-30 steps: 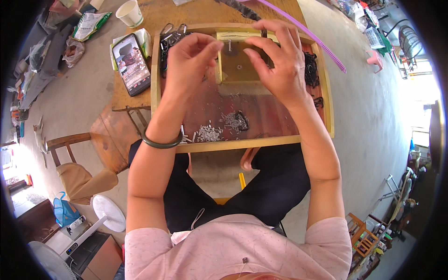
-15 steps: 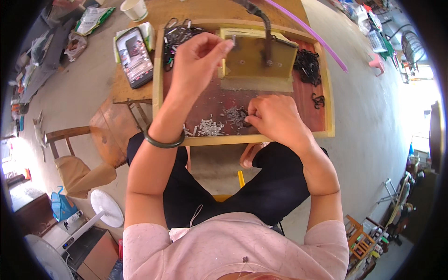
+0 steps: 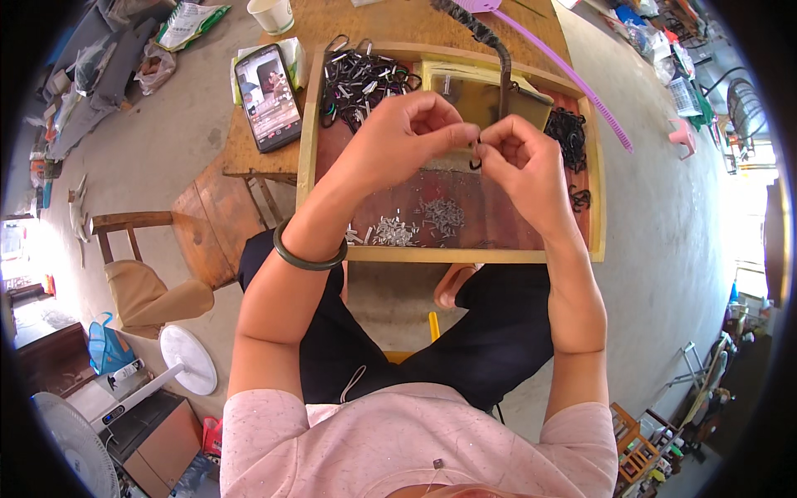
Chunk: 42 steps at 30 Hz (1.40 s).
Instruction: The person picks up metal clips and pins by hand and uses a manual press tool on a wooden tray to join them together.
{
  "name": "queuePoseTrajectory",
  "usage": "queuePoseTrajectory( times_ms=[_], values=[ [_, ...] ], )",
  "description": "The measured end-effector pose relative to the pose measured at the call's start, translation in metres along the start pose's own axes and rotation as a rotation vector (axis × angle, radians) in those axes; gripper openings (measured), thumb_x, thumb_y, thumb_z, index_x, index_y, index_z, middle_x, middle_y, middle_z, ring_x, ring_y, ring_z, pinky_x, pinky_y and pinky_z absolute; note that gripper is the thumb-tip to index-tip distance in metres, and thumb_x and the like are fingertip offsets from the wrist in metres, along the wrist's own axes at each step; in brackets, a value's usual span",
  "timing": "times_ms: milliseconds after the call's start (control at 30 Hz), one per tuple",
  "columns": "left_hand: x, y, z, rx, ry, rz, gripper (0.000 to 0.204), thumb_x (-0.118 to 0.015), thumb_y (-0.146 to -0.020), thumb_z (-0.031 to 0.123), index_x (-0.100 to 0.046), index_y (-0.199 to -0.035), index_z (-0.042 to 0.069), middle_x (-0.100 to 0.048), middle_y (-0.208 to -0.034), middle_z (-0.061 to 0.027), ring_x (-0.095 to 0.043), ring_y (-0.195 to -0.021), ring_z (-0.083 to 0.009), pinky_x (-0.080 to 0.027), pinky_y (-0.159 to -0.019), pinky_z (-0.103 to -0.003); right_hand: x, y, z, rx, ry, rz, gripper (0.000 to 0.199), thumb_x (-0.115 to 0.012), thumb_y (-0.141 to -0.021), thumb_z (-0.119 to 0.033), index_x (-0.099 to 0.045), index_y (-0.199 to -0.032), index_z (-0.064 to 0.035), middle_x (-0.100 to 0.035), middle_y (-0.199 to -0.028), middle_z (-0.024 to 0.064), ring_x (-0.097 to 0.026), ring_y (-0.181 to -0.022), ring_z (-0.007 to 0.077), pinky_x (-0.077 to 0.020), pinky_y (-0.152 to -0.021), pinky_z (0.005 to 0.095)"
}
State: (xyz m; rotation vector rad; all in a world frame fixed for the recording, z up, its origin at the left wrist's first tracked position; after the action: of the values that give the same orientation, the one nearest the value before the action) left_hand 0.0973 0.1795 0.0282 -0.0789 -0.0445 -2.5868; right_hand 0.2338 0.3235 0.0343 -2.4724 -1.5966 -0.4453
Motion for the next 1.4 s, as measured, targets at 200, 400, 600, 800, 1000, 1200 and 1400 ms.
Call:
queuePoseTrajectory(
  times_ms=[200,400,600,800,1000,1200,1400],
  values=[
    [0.001,-0.001,-0.004,0.042,0.157,-0.030,0.017,-0.074,-0.096,0.018,-0.071,-0.099,0.002,-0.068,-0.085,0.0023,-0.059,-0.079,-0.0049,-0.046,-0.071,-0.022,-0.005,-0.012,-0.012,0.069,-0.165,0.089,0.010,-0.068,-0.094,0.001,-0.063,-0.103,0.0020,-0.070,-0.090,0.0038,-0.069,-0.083,0.0086,-0.0543,-0.073,0.0240],
    [0.012,-0.008,-0.007,0.108,0.190,0.063,0.016,-0.074,-0.096,0.018,-0.073,-0.101,0.003,-0.065,-0.081,0.0047,-0.055,-0.073,-0.0020,-0.041,-0.064,-0.019,-0.011,-0.019,-0.006,0.138,-0.288,0.098,0.028,-0.067,-0.094,0.005,-0.060,-0.122,0.0023,-0.069,-0.104,0.0077,-0.071,-0.088,0.0111,-0.0571,-0.078,0.0271],
    [0.017,-0.018,-0.011,0.047,0.110,0.092,0.018,-0.076,-0.094,0.019,-0.073,-0.102,0.003,-0.063,-0.080,0.0055,-0.053,-0.070,-0.0010,-0.040,-0.060,-0.019,-0.006,-0.023,-0.026,0.593,0.505,0.150,0.052,-0.077,-0.085,-0.001,-0.059,-0.133,-0.0017,-0.064,-0.117,0.0114,-0.066,-0.108,0.0277,-0.0544,-0.089,0.0377],
    [0.021,-0.025,-0.008,0.016,0.054,0.090,0.022,-0.076,-0.092,0.018,-0.074,-0.099,-0.002,-0.066,-0.079,0.0012,-0.055,-0.070,-0.0054,-0.043,-0.060,-0.024,-0.001,-0.042,-0.023,0.779,0.677,0.196,0.058,-0.080,-0.076,-0.004,-0.061,-0.131,-0.0038,-0.061,-0.122,0.0126,-0.060,-0.114,0.0336,-0.0510,-0.095,0.0422],
    [0.022,-0.037,-0.013,-0.088,-0.031,0.359,0.035,-0.083,-0.090,0.028,-0.068,-0.099,-0.002,-0.061,-0.075,0.0007,-0.052,-0.066,-0.0046,-0.042,-0.055,-0.023,-0.001,-0.062,-0.016,0.811,0.715,0.334,0.049,-0.082,-0.072,-0.009,-0.070,-0.120,-0.0102,-0.049,-0.148,0.0099,-0.046,-0.136,0.0360,-0.0424,-0.108,0.0518],
    [0.018,-0.046,-0.035,-0.024,-0.128,0.270,0.034,-0.085,-0.088,0.028,-0.061,-0.090,0.004,-0.058,-0.073,0.0030,-0.051,-0.063,-0.0038,-0.040,-0.053,-0.022,-0.001,-0.066,-0.004,0.787,0.694,0.311,0.047,-0.079,-0.074,-0.011,-0.071,-0.120,-0.0105,-0.044,-0.154,0.0137,-0.044,-0.138,0.0373,-0.0412,-0.112,0.0500],
    [0.014,-0.048,-0.036,-0.021,-0.079,0.302,0.038,-0.088,-0.084,0.028,-0.060,-0.084,0.003,-0.057,-0.073,0.0029,-0.048,-0.067,-0.0057,-0.040,-0.056,-0.024,-0.002,-0.064,-0.003,0.825,0.683,0.327,0.044,-0.080,-0.074,-0.012,-0.073,-0.117,-0.0099,-0.042,-0.157,0.0135,-0.045,-0.138,0.0379,-0.0415,-0.111,0.0491]
  ],
)
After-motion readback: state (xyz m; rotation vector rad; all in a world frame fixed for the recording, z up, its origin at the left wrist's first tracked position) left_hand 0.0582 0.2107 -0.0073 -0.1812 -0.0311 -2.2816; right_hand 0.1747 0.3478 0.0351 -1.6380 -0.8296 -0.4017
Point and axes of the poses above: each hand's wrist, its own y-axis away from the middle knuckle, its own x-axis out of the back of the hand, z = x × y, the point moved 2 cm from there along -y, towards the middle knuckle
